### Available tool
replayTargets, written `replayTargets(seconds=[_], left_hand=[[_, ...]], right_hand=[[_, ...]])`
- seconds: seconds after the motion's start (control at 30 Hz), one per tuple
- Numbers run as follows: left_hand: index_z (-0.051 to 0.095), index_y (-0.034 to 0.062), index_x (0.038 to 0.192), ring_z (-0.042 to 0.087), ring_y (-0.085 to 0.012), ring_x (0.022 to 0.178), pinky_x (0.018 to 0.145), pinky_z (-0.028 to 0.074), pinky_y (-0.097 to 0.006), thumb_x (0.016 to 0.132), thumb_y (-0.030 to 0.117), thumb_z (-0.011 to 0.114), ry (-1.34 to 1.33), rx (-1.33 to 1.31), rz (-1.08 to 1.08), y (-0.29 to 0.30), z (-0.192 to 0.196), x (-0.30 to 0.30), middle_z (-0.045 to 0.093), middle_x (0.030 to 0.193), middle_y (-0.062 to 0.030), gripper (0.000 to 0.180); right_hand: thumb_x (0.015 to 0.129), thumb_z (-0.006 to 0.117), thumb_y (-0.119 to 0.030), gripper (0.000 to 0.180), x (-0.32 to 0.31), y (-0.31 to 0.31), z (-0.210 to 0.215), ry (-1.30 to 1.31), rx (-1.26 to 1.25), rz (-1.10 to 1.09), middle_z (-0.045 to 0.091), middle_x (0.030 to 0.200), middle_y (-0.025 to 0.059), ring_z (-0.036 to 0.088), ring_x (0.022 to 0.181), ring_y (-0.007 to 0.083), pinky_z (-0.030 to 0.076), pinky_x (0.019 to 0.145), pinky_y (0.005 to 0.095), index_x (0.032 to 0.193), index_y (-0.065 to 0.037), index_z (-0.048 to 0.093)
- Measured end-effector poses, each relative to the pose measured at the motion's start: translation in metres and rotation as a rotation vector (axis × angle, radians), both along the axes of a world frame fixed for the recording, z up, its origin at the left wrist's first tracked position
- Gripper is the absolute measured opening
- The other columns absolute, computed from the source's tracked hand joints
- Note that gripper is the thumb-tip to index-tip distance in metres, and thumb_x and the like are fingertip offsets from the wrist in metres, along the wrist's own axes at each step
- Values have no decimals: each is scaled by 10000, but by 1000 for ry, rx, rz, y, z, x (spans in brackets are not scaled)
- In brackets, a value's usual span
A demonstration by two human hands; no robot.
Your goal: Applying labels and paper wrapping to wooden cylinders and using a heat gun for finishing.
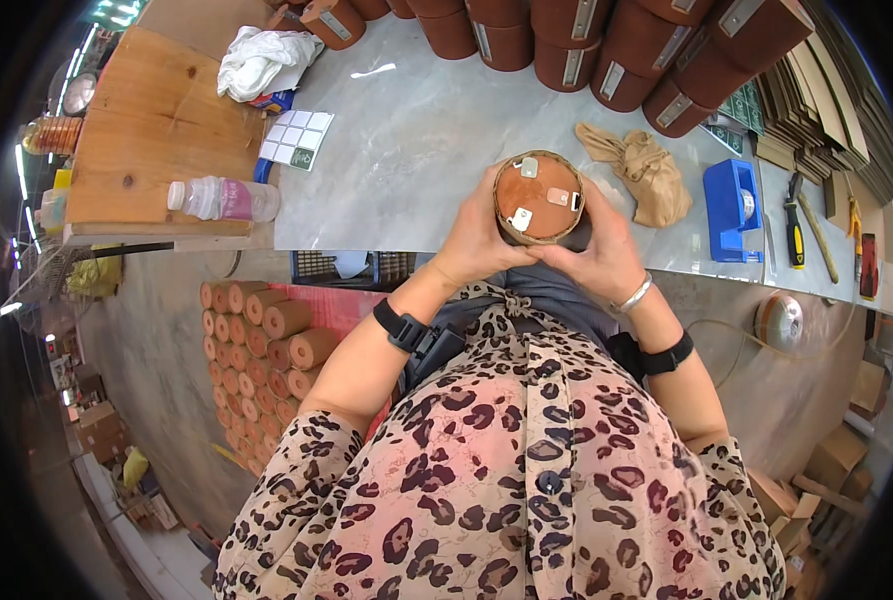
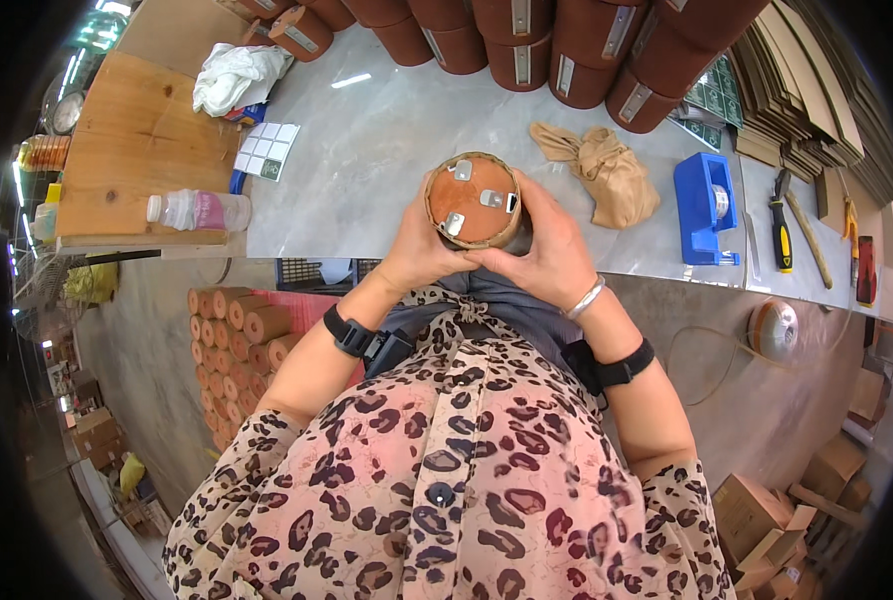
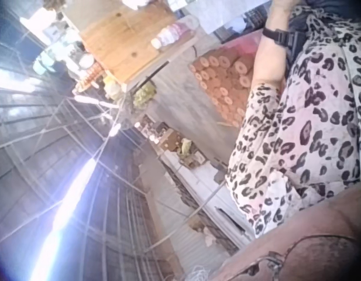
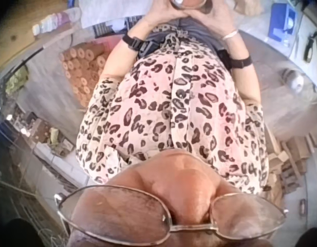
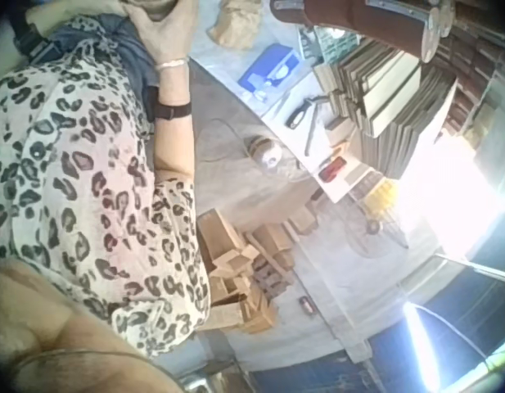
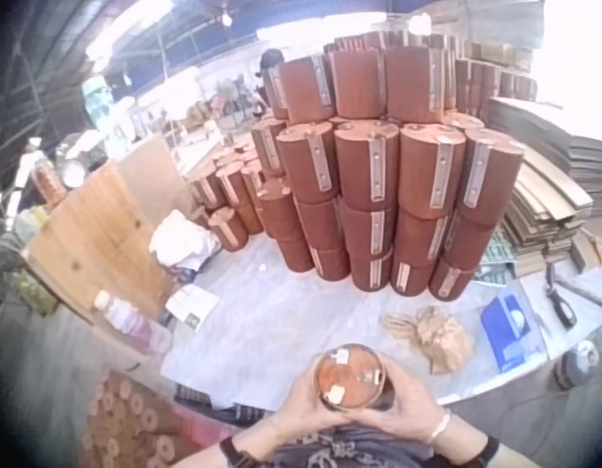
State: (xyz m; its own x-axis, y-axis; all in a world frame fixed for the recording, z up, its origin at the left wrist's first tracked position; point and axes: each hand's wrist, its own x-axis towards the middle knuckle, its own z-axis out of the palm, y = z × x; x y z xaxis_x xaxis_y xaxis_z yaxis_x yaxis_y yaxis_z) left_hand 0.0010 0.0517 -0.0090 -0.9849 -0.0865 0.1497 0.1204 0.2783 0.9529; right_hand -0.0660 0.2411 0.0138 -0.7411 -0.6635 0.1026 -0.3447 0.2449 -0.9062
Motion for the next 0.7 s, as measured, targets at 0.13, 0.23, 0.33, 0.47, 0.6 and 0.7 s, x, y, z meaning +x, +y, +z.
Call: replayTargets(seconds=[0.13, 0.23, 0.33, 0.47, 0.6, 0.7], left_hand=[[375, 13, 1365, 581, -230, 1168, 1010, 455, -358, 588, 199, 910, -1, 30, -25, 2, 0, 5, 588, 1247, -152, 961], [403, 15, 1346, 580, -208, 1154, 996, 465, -350, 588, 178, 911, 25, 46, -19, 6, 1, 4, 600, 1237, -140, 927], [438, 8, 1325, 587, -183, 1121, 971, 479, -339, 609, 162, 906, -73, 20, -34, 2, 0, 5, 616, 1213, -119, 869], [476, -2, 1299, 600, -177, 1091, 952, 491, -339, 642, 153, 891, -43, -18, -34, 11, 41, -6, 627, 1198, -102, 792], [471, -6, 1337, 608, -179, 1084, 942, 496, -344, 694, 187, 850, -237, 256, -298, 28, 86, -35, 622, 1207, -96, 771], [438, 0, 1388, 614, -190, 1082, 932, 503, -344, 731, 224, 812, -266, 398, -469, 64, 97, -79, 617, 1208, -98, 789]], right_hand=[[678, 867, -249, 861, 5, 2, -10, 119, -59, -25, 580, 1294, 210, 580, 1182, 354, 465, 1003, 402, 1380, 17, 446], [688, 862, -242, 849, 5, 4, -17, 144, -77, -33, 580, 1284, 218, 583, 1168, 362, 471, 993, 403, 1384, 8, 445], [694, 857, -234, 822, 11, 3, -14, 140, -142, -54, 584, 1258, 224, 579, 1149, 374, 471, 981, 413, 1372, 4, 457], [728, 826, -186, 623, 18, 42, 29, 350, -157, -273, 609, 1197, 206, 597, 1091, 356, 478, 946, 406, 1258, 8, 560], [820, 729, -113, 265, -2, 118, 47, 494, -44, -1011, 652, 967, 147, 612, 956, 270, 485, 832, 370, 1055, -10, 661], [859, 720, -195, 220, -26, 171, 17, 498, 126, -1089, 667, 889, 143, 629, 869, 256, 491, 766, 353, 953, 1, 688]])
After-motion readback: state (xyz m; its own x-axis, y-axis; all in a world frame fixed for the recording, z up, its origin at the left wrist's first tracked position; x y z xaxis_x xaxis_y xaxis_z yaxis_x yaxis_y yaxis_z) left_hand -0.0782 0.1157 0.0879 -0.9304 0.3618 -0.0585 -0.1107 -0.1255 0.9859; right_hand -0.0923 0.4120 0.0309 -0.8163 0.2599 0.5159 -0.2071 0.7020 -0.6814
